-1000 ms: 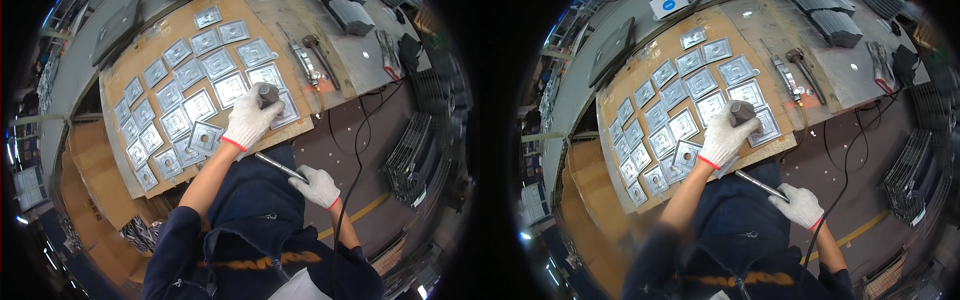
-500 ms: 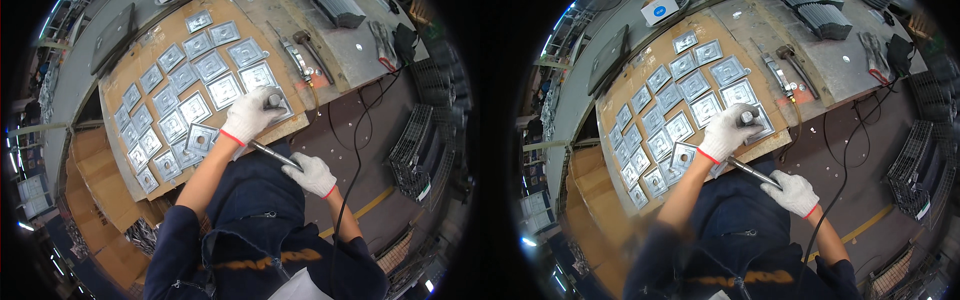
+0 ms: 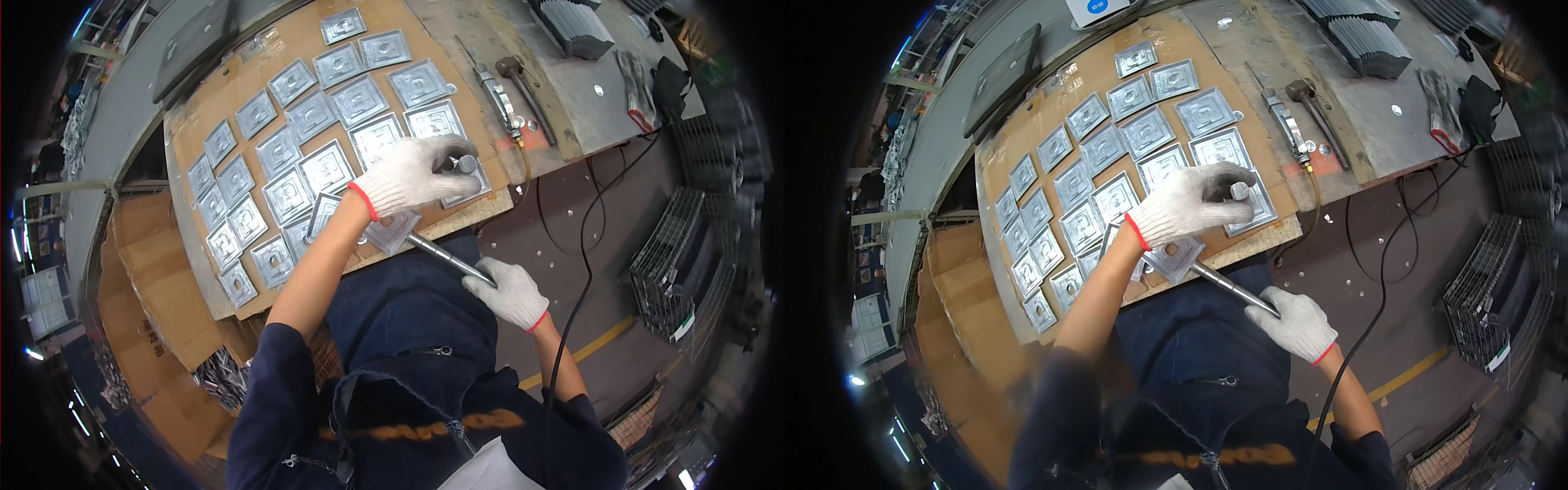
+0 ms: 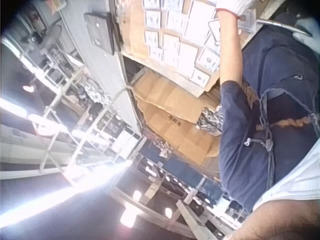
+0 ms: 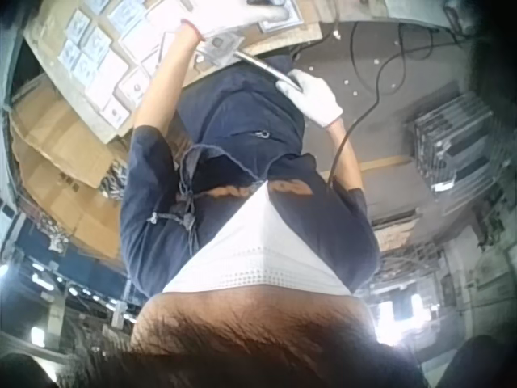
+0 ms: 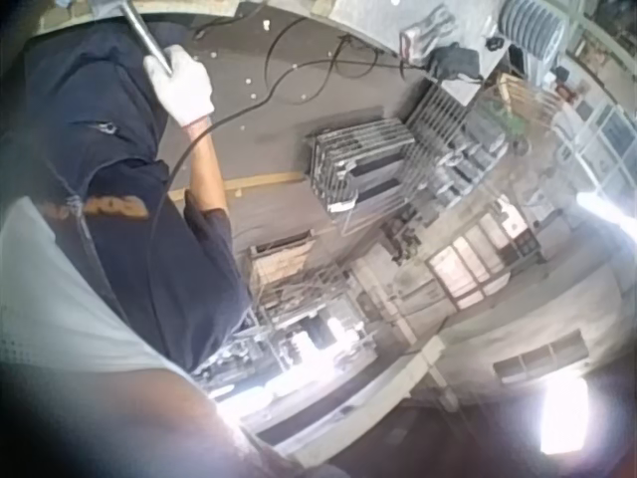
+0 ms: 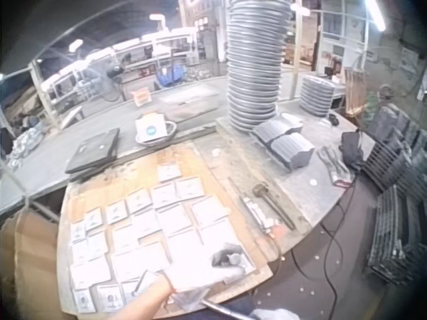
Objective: The worker uses a metal rod and a hammer to flatten or straighten square metal components on a workbench.
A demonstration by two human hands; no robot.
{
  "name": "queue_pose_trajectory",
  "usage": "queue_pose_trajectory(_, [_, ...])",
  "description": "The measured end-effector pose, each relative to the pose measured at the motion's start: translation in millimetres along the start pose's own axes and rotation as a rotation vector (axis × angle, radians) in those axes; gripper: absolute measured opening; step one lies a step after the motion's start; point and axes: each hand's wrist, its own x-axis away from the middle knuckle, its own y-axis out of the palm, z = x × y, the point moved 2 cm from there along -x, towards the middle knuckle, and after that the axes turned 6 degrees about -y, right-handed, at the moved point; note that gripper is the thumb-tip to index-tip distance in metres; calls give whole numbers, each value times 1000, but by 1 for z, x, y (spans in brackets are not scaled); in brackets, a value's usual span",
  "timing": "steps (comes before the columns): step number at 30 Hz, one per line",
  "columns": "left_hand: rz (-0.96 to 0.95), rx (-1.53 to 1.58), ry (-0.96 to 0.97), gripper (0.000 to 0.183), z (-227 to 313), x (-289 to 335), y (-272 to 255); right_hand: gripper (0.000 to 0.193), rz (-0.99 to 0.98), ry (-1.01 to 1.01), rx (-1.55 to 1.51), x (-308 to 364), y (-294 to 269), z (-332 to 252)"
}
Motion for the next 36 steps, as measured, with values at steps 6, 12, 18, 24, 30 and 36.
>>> queue_pose_trajectory(6, [26,-72,108,69,12,-6,-8,53,55,15,-20,-19,-5,-14])
queue_pose_trajectory(12, [76,-276,77,53,-4,-7,12,52,20,-17,17,-10,-20,-2])
queue_pose_trajectory(18, [204,-363,134,42,-15,-7,29,35,182,-3,-102,25,-41,4])
queue_pose_trajectory(24, [262,-300,132,39,-17,-5,31,23,603,-236,-339,20,-78,-33])
queue_pose_trajectory(30, [212,-265,94,38,-17,-7,33,29,603,-333,18,-14,-100,-33])
queue_pose_trajectory(36, [209,-210,45,36,-14,-1,34,25,469,-128,289,-15,-116,-48])
